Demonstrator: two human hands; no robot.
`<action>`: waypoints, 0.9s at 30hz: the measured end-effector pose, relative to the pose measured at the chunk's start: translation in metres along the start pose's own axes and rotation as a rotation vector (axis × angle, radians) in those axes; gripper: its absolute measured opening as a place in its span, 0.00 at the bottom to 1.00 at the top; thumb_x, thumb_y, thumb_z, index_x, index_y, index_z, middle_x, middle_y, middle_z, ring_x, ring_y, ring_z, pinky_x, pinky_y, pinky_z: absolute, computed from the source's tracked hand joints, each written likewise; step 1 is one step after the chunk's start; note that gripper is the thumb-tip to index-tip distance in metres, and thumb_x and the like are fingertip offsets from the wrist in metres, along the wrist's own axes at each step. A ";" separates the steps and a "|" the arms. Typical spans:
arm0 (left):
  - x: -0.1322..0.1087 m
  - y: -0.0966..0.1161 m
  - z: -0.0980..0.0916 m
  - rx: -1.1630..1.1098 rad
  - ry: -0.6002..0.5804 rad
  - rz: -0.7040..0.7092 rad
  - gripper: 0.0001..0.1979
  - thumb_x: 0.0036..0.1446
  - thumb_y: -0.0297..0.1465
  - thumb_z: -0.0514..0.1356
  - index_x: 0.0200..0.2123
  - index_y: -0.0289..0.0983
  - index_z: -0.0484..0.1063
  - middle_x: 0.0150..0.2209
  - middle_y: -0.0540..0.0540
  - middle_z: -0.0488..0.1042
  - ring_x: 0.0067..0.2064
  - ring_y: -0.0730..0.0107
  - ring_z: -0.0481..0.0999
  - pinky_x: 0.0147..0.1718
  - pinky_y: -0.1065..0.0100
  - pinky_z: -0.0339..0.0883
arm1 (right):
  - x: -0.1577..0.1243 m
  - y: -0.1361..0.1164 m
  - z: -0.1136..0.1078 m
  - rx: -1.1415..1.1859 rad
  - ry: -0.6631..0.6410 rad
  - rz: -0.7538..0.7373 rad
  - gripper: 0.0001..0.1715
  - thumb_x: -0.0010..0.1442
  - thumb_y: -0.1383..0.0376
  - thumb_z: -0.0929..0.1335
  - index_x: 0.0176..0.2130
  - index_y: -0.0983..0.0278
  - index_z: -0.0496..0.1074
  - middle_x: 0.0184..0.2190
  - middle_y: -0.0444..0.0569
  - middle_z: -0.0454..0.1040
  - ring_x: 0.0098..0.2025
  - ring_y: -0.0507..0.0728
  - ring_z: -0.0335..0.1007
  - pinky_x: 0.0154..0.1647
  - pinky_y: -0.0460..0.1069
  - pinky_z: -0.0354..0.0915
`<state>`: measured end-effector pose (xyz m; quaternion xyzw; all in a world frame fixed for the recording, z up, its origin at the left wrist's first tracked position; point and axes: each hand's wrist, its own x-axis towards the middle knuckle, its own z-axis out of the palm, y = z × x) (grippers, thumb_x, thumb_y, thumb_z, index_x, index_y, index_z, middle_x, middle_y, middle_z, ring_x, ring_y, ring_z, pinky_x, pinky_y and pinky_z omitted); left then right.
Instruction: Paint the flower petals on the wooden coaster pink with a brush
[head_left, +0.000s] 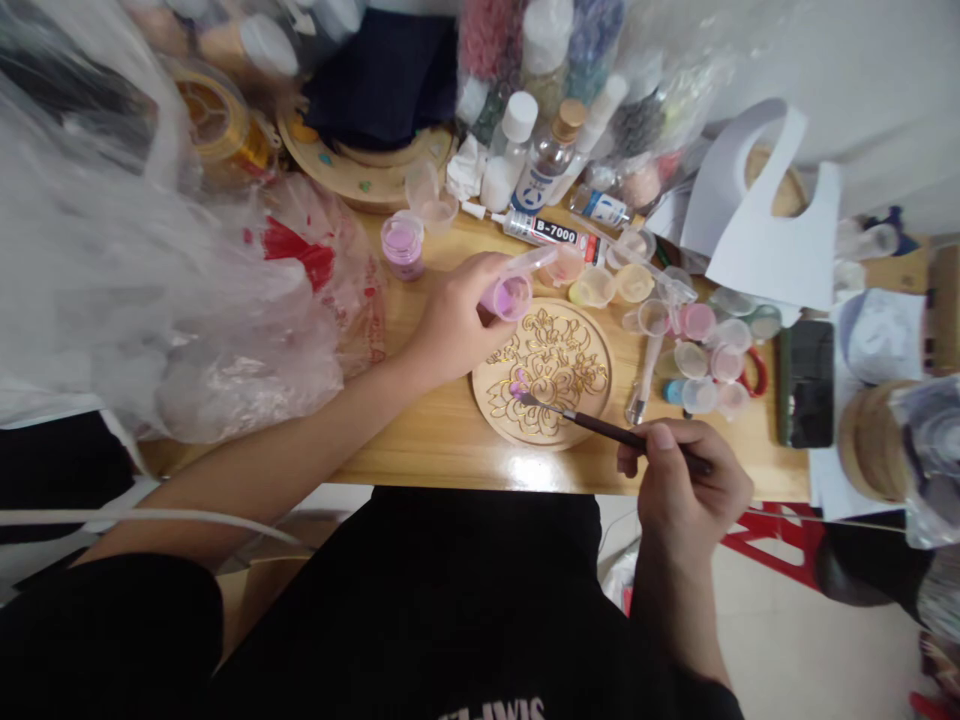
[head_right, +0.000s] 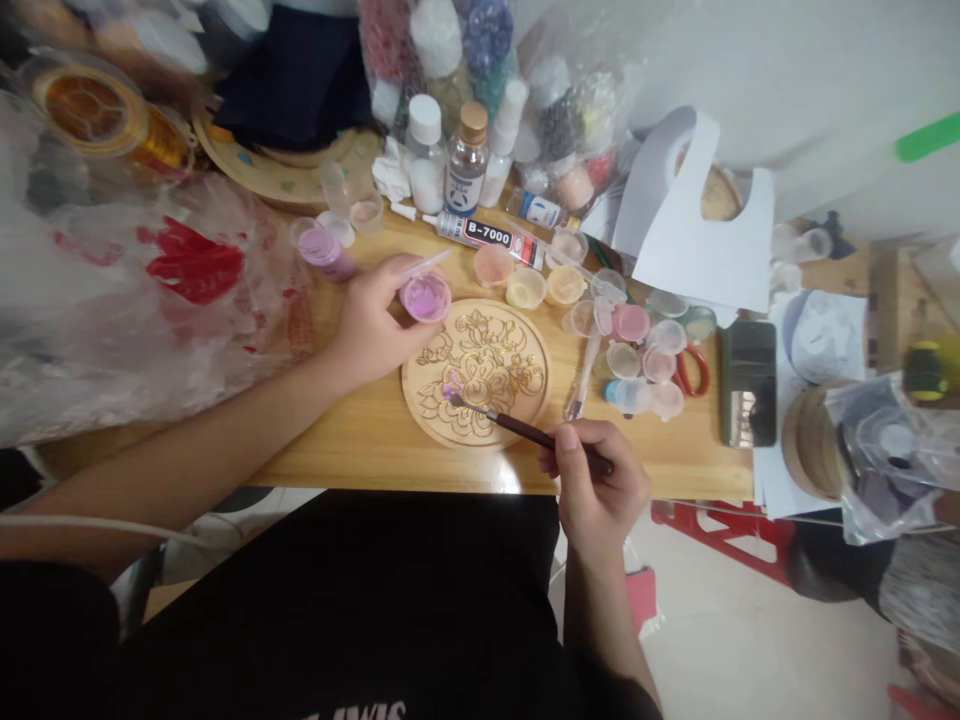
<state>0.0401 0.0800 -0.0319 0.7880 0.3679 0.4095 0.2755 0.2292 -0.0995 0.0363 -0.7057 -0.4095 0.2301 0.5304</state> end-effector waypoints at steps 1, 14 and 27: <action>0.000 0.000 0.000 0.001 0.002 0.003 0.23 0.54 0.19 0.63 0.53 0.38 0.72 0.50 0.45 0.80 0.52 0.60 0.80 0.54 0.58 0.77 | 0.000 0.000 -0.001 -0.007 0.004 -0.002 0.14 0.61 0.57 0.75 0.29 0.63 0.77 0.20 0.41 0.72 0.19 0.51 0.70 0.17 0.46 0.64; 0.000 0.001 0.000 -0.006 0.015 0.003 0.23 0.54 0.18 0.64 0.53 0.37 0.71 0.49 0.45 0.80 0.52 0.60 0.81 0.55 0.58 0.77 | 0.001 0.000 -0.001 0.056 0.022 -0.035 0.10 0.62 0.63 0.75 0.29 0.63 0.77 0.20 0.40 0.72 0.18 0.51 0.69 0.17 0.46 0.63; 0.001 0.000 0.001 -0.042 0.041 0.049 0.21 0.54 0.17 0.63 0.51 0.36 0.71 0.47 0.46 0.80 0.50 0.62 0.81 0.52 0.61 0.77 | 0.000 0.002 0.000 0.051 0.012 -0.030 0.10 0.62 0.62 0.75 0.30 0.63 0.78 0.22 0.41 0.74 0.19 0.51 0.69 0.18 0.47 0.63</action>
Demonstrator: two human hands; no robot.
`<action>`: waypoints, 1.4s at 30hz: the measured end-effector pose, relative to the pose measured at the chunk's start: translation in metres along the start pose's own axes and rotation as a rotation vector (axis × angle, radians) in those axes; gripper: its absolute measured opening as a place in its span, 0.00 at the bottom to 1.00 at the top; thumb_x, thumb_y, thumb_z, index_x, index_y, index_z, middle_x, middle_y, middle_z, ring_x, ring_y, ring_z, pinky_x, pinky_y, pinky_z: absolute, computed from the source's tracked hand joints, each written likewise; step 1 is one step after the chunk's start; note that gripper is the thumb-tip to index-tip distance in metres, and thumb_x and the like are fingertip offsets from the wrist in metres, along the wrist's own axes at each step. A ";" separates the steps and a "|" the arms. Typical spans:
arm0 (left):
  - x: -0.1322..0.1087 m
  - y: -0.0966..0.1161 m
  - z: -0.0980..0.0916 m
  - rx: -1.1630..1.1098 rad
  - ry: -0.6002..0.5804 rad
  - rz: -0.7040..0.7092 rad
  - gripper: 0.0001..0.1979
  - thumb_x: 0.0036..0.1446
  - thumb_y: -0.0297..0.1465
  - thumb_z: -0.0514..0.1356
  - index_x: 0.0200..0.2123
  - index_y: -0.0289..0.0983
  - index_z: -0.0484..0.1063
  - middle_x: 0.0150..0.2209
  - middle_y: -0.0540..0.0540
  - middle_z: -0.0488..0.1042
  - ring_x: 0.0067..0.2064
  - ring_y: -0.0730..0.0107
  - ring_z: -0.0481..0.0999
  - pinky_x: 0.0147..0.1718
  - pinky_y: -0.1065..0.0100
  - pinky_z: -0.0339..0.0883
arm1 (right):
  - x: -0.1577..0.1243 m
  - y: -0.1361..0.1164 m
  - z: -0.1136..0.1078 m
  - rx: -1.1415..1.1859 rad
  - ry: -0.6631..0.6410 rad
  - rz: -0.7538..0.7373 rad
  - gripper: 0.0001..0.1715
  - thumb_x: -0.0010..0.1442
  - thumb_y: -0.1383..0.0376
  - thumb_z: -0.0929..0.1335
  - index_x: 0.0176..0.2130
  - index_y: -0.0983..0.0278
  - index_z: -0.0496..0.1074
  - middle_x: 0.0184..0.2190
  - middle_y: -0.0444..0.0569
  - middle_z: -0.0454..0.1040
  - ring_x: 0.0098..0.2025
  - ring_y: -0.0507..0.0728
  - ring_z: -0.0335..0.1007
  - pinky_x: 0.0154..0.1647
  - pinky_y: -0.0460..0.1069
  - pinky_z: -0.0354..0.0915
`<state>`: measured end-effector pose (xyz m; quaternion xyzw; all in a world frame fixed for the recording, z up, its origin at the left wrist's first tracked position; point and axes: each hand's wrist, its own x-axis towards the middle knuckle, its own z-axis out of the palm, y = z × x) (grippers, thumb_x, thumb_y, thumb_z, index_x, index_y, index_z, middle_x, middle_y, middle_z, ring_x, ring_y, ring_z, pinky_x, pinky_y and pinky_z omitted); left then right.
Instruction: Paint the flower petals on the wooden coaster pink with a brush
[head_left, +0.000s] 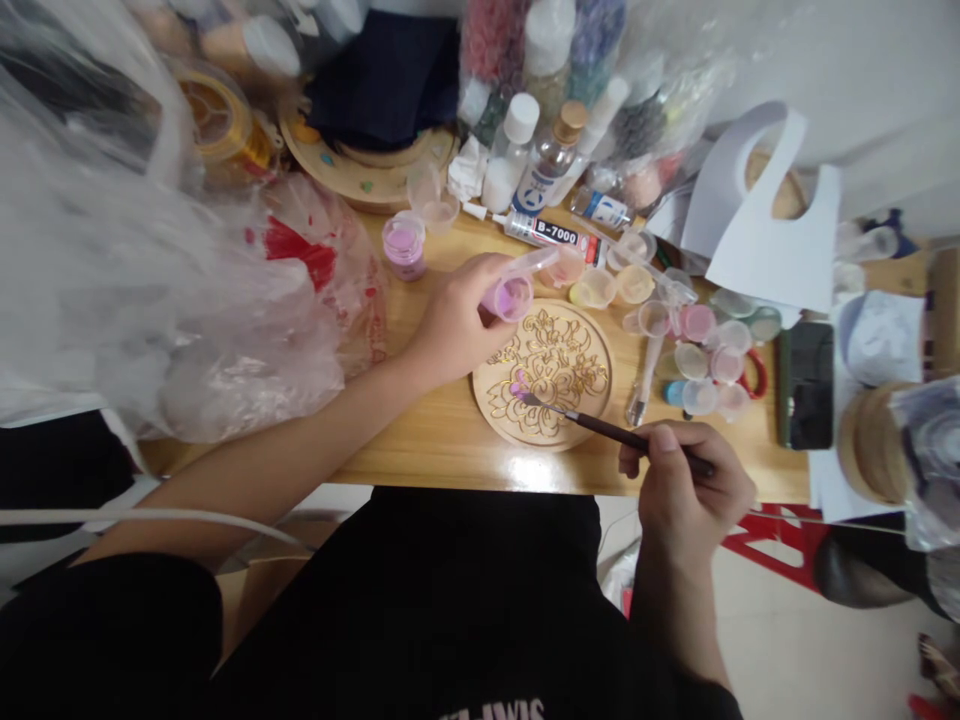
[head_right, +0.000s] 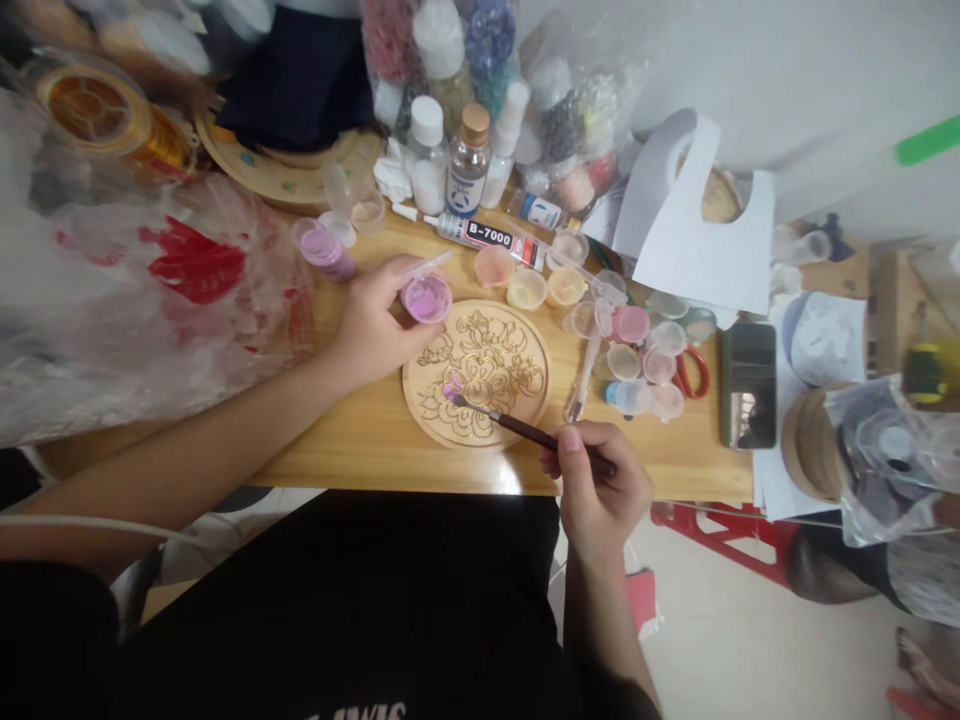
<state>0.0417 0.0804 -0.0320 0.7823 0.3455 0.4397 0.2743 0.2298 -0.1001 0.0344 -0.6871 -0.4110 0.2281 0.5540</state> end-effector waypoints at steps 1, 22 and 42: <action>0.000 0.001 0.000 0.001 -0.003 -0.006 0.20 0.54 0.17 0.63 0.50 0.36 0.72 0.46 0.46 0.80 0.50 0.62 0.81 0.52 0.61 0.77 | 0.000 0.000 0.000 0.008 0.002 -0.004 0.10 0.62 0.62 0.75 0.30 0.63 0.78 0.22 0.41 0.74 0.19 0.51 0.69 0.18 0.47 0.63; 0.002 0.005 -0.003 0.005 -0.017 -0.035 0.16 0.57 0.20 0.64 0.48 0.35 0.72 0.45 0.46 0.79 0.48 0.63 0.81 0.49 0.62 0.78 | 0.004 -0.003 -0.005 -0.001 0.053 -0.033 0.10 0.61 0.64 0.75 0.29 0.63 0.77 0.19 0.39 0.73 0.17 0.50 0.68 0.18 0.46 0.62; 0.002 0.005 -0.003 -0.005 0.020 0.014 0.19 0.53 0.16 0.64 0.48 0.35 0.72 0.45 0.47 0.81 0.47 0.65 0.82 0.48 0.64 0.78 | 0.001 0.000 0.000 0.003 0.017 -0.010 0.11 0.62 0.61 0.75 0.30 0.64 0.78 0.22 0.42 0.75 0.19 0.50 0.69 0.17 0.46 0.64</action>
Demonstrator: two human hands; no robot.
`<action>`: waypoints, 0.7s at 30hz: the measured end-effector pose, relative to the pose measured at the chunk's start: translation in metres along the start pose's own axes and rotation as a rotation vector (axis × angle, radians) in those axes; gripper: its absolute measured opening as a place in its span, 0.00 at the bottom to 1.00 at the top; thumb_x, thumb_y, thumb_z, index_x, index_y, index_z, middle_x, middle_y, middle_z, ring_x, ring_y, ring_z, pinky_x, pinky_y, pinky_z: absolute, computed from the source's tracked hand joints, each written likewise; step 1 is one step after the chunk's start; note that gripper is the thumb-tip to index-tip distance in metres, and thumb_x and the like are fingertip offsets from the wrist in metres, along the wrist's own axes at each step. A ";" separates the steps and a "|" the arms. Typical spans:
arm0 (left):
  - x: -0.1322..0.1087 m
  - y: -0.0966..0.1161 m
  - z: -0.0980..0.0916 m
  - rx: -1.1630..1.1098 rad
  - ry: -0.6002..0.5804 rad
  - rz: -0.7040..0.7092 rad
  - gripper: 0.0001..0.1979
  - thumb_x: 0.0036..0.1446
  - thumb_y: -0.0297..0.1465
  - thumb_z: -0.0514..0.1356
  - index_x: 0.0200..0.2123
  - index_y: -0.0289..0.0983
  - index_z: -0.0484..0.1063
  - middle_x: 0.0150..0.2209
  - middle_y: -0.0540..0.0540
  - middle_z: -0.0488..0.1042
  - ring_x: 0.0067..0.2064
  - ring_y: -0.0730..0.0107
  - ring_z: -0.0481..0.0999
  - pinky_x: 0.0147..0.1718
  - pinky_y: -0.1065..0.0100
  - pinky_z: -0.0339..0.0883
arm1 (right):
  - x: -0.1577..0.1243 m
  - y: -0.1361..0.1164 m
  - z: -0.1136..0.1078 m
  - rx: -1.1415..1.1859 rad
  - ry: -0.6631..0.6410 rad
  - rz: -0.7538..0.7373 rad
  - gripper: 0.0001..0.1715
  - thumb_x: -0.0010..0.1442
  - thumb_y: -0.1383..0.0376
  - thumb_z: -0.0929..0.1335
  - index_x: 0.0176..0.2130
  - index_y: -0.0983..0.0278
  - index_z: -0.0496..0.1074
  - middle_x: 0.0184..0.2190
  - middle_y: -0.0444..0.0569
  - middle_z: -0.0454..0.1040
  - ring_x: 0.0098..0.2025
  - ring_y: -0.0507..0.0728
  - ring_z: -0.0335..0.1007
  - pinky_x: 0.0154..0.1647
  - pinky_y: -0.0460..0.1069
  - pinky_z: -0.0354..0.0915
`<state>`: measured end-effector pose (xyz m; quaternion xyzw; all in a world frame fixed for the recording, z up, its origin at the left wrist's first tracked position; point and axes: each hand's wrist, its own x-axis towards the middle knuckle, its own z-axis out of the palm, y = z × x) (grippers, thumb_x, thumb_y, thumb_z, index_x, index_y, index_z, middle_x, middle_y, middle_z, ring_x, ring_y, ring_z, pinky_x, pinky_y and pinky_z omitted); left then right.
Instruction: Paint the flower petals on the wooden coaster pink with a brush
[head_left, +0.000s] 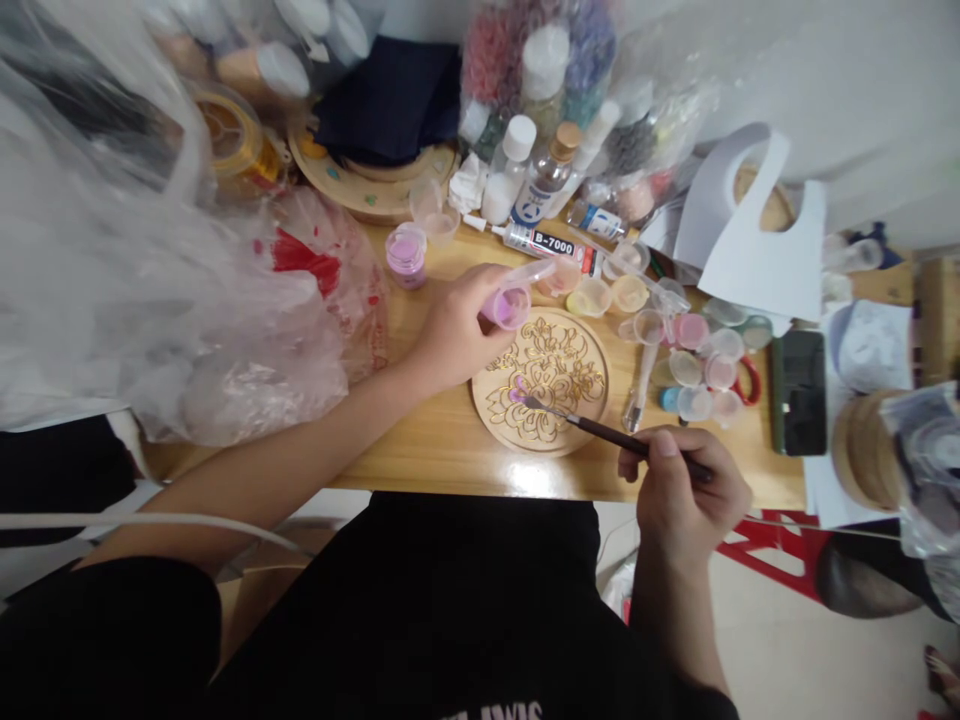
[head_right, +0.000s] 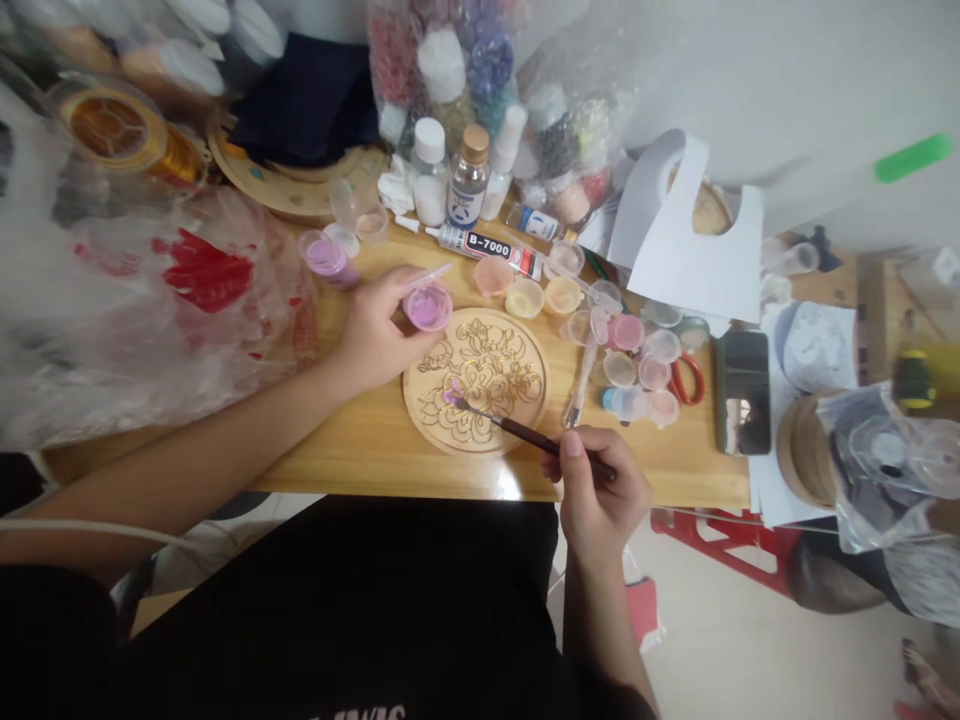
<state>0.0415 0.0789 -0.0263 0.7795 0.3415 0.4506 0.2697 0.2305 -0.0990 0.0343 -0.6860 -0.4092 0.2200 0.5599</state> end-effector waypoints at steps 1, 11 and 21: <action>0.000 0.000 0.000 0.004 -0.005 -0.008 0.19 0.53 0.16 0.64 0.48 0.35 0.73 0.45 0.47 0.81 0.47 0.65 0.82 0.49 0.64 0.78 | 0.000 0.000 0.000 0.001 -0.004 0.001 0.11 0.62 0.60 0.75 0.30 0.64 0.78 0.22 0.42 0.75 0.19 0.50 0.69 0.17 0.46 0.64; 0.000 0.002 0.000 0.032 -0.048 -0.090 0.20 0.54 0.18 0.64 0.50 0.36 0.73 0.46 0.45 0.81 0.48 0.63 0.81 0.50 0.61 0.78 | -0.001 0.000 -0.001 -0.026 -0.043 0.020 0.13 0.62 0.58 0.75 0.30 0.63 0.78 0.21 0.41 0.72 0.20 0.51 0.70 0.18 0.46 0.66; 0.000 0.001 0.000 0.049 -0.062 -0.083 0.21 0.54 0.17 0.64 0.51 0.35 0.72 0.47 0.45 0.80 0.50 0.62 0.81 0.52 0.61 0.77 | 0.000 0.000 0.001 0.011 -0.075 -0.003 0.09 0.63 0.62 0.75 0.31 0.63 0.78 0.20 0.40 0.72 0.20 0.50 0.70 0.18 0.46 0.65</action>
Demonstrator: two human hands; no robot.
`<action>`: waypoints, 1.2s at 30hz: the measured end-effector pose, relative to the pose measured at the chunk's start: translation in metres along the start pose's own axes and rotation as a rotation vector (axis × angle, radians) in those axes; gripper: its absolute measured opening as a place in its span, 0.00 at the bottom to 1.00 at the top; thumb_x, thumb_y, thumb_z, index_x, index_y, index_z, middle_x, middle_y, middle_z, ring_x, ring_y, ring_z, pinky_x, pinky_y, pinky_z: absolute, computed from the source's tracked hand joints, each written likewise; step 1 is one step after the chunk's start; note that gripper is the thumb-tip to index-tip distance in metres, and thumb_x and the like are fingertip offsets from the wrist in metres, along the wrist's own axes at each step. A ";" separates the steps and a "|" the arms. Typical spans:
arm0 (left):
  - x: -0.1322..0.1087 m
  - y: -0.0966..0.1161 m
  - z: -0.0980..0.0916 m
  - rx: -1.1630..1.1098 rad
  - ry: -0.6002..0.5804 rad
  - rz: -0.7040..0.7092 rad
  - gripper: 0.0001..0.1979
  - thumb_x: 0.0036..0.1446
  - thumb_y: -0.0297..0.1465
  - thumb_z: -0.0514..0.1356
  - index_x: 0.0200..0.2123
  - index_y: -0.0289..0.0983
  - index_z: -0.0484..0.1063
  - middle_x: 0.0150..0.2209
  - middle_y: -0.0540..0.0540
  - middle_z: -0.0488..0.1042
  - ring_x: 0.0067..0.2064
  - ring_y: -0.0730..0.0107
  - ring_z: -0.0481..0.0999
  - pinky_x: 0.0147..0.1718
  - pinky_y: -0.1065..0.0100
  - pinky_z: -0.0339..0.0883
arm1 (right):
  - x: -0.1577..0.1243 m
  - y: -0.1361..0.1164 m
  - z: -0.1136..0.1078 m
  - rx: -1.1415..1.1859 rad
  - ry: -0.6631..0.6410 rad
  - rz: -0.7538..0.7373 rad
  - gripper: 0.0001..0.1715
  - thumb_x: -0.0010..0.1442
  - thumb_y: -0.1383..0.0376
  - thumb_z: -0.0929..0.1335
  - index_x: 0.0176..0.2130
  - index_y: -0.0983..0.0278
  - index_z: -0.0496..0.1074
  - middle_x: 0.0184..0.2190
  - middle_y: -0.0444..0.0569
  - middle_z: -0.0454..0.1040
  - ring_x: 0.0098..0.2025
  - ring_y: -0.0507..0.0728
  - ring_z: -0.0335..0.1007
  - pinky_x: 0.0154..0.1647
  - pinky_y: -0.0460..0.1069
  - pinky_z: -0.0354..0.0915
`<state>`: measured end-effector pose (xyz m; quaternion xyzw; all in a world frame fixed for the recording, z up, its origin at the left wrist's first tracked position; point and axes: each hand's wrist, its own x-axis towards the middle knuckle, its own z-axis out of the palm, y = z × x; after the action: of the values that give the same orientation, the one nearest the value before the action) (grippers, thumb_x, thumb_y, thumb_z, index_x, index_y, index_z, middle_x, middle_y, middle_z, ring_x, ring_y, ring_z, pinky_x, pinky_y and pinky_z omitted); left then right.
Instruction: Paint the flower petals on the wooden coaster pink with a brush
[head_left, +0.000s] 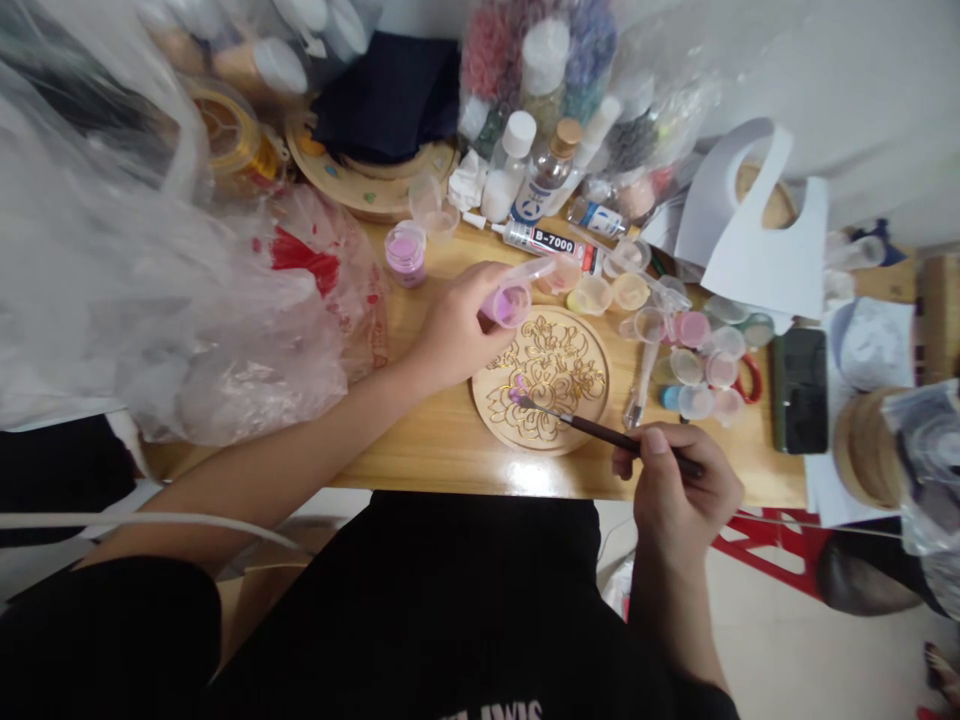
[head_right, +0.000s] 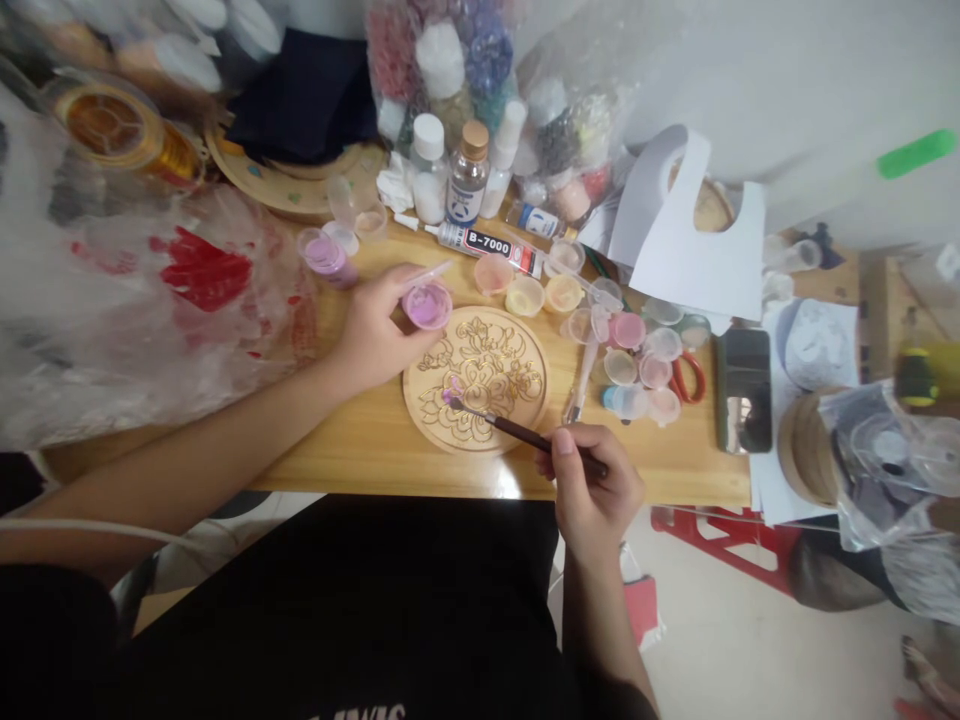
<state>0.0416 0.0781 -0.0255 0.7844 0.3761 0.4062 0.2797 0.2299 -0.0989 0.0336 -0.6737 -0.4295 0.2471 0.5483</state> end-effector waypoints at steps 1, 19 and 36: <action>0.000 0.000 0.000 -0.013 0.004 0.013 0.21 0.53 0.17 0.64 0.51 0.35 0.72 0.46 0.45 0.80 0.50 0.62 0.81 0.52 0.62 0.77 | 0.000 0.000 0.000 -0.004 0.001 0.000 0.10 0.63 0.62 0.75 0.31 0.63 0.78 0.20 0.40 0.72 0.20 0.50 0.70 0.18 0.46 0.65; 0.000 -0.001 0.000 -0.031 0.032 0.049 0.22 0.53 0.16 0.64 0.51 0.36 0.72 0.46 0.46 0.80 0.49 0.64 0.81 0.51 0.63 0.77 | 0.001 0.000 0.000 -0.021 0.030 0.007 0.11 0.62 0.60 0.75 0.31 0.63 0.78 0.20 0.40 0.72 0.19 0.51 0.69 0.18 0.46 0.65; -0.002 -0.004 0.000 -0.023 0.016 0.018 0.20 0.55 0.20 0.64 0.52 0.35 0.72 0.48 0.44 0.80 0.49 0.63 0.81 0.51 0.62 0.77 | 0.000 0.001 -0.005 -0.040 0.059 0.030 0.13 0.62 0.58 0.75 0.29 0.63 0.77 0.21 0.42 0.74 0.19 0.50 0.70 0.17 0.46 0.66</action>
<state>0.0397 0.0788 -0.0294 0.7811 0.3668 0.4193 0.2820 0.2343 -0.1018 0.0337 -0.6979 -0.4076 0.2268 0.5435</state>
